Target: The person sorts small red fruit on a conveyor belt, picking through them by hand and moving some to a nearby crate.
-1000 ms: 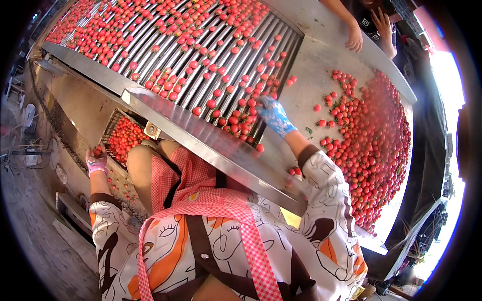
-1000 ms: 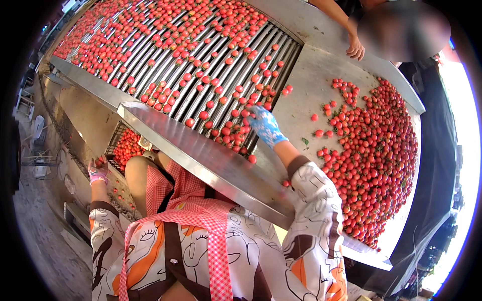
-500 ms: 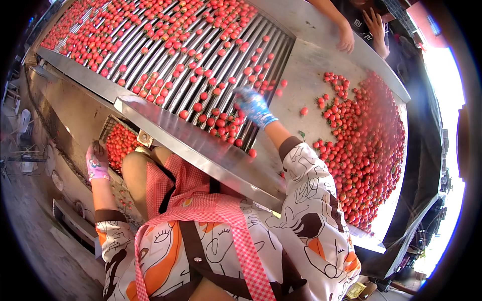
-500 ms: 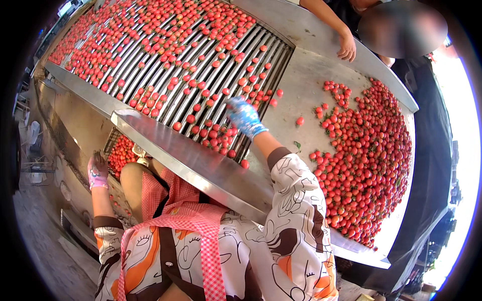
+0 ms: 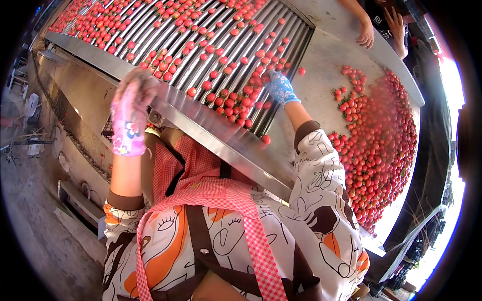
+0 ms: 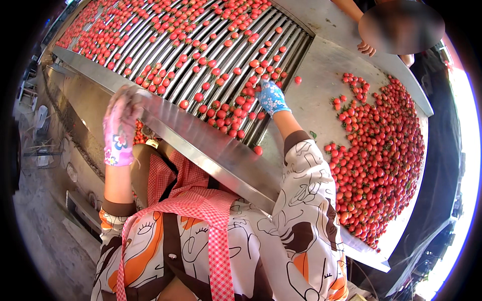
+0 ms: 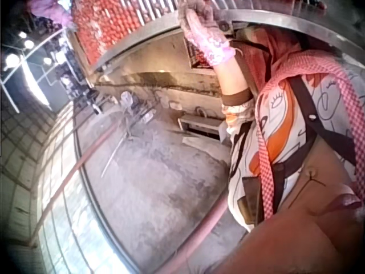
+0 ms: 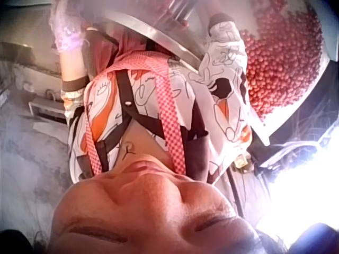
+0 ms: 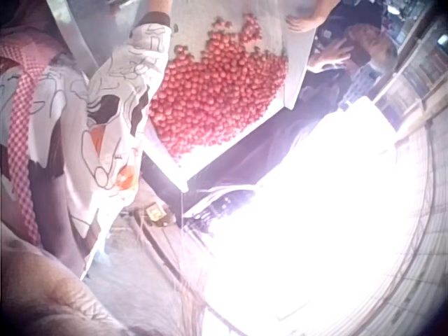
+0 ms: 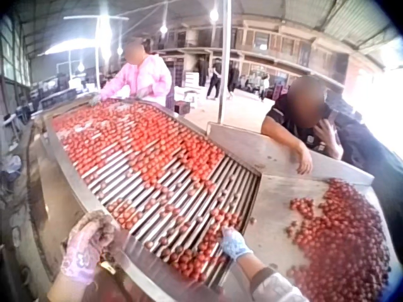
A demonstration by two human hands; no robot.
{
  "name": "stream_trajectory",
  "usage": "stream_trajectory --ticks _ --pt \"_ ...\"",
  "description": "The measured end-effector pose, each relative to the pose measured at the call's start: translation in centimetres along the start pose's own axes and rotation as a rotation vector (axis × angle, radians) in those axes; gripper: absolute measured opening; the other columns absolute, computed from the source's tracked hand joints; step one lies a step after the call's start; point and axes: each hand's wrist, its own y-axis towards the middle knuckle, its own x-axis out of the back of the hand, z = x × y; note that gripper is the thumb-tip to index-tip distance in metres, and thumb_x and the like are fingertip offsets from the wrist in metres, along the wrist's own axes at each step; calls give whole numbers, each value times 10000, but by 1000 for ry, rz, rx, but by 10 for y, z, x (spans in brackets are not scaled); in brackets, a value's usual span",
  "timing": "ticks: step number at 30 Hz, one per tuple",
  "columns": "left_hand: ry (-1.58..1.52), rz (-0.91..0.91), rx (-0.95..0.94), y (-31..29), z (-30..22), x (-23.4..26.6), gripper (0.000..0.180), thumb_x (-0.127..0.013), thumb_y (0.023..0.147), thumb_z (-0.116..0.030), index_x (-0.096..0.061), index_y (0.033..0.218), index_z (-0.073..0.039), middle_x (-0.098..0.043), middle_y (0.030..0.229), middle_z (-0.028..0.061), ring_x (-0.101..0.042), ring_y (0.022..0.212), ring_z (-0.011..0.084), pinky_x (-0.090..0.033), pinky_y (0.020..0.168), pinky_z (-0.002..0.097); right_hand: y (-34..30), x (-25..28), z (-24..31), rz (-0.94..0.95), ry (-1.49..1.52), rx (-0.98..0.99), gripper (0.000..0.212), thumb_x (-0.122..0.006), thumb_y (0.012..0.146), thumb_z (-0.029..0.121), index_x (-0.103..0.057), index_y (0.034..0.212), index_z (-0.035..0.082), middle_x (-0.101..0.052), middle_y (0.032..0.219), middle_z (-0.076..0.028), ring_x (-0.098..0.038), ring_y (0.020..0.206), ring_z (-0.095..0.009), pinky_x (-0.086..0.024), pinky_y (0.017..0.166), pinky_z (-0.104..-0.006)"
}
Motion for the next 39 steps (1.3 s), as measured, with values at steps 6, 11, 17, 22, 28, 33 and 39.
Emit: stream_trajectory --ticks 6,11,17,22,28,33,39 --pt "-338 241 512 12 33 -66 459 -527 918 -257 -421 1269 19 -562 1128 156 -573 1028 275 -447 948 408 2 39 130 -94 816 211 398 -656 798 148 -551 1170 51 -615 1012 -124 -600 962 -229 -467 855 -330" --pt "-678 228 656 37 67 -67 455 -482 940 -305 -422 1208 57 -566 1054 171 -589 962 305 -535 823 417 -17 54 180 127 839 479 440 -552 898 196 -461 1302 48 -551 1224 -153 -545 1112 -220 -419 952 -344" --pt "-1006 196 520 59 58 -36 209 -528 910 -122 -546 1025 52 -536 1122 253 -574 970 336 -577 737 371 -20 -16 113 19 311 714 448 -533 892 239 -470 1300 65 -485 1308 -152 -438 1237 -324 -349 1033 -401" --pt "-949 56 481 54 44 -33 209 -529 911 -121 -545 1060 23 -512 1177 240 -550 1048 327 -577 773 391 -17 -43 75 -26 -161 839 614 -637 757 351 -475 1306 129 -402 1379 -123 -359 1289 -328 -258 1078 -484" --pt "-979 169 589 50 43 -44 260 -491 933 -166 -538 1114 15 -496 1201 234 -553 1039 292 -596 709 333 50 -32 36 -257 -41 528 538 -620 780 347 -520 1243 92 -487 1293 -146 -403 1240 -354 -272 1059 -481" --pt "-898 83 603 51 46 -47 288 -480 931 -161 -506 1139 37 -500 1180 248 -564 994 304 -597 701 324 102 -28 -8 -423 -137 290 479 -564 832 371 -540 1232 107 -464 1314 -170 -377 1260 -353 -252 1063 -475" --pt "-826 124 601 51 45 -40 271 -463 936 -148 -486 1147 19 -526 1141 243 -590 956 303 -597 706 322 120 -20 -33 -327 256 -198 628 -494 869 487 -342 1402 192 -330 1411 -234 -332 1295 -392 -232 1074 -483"
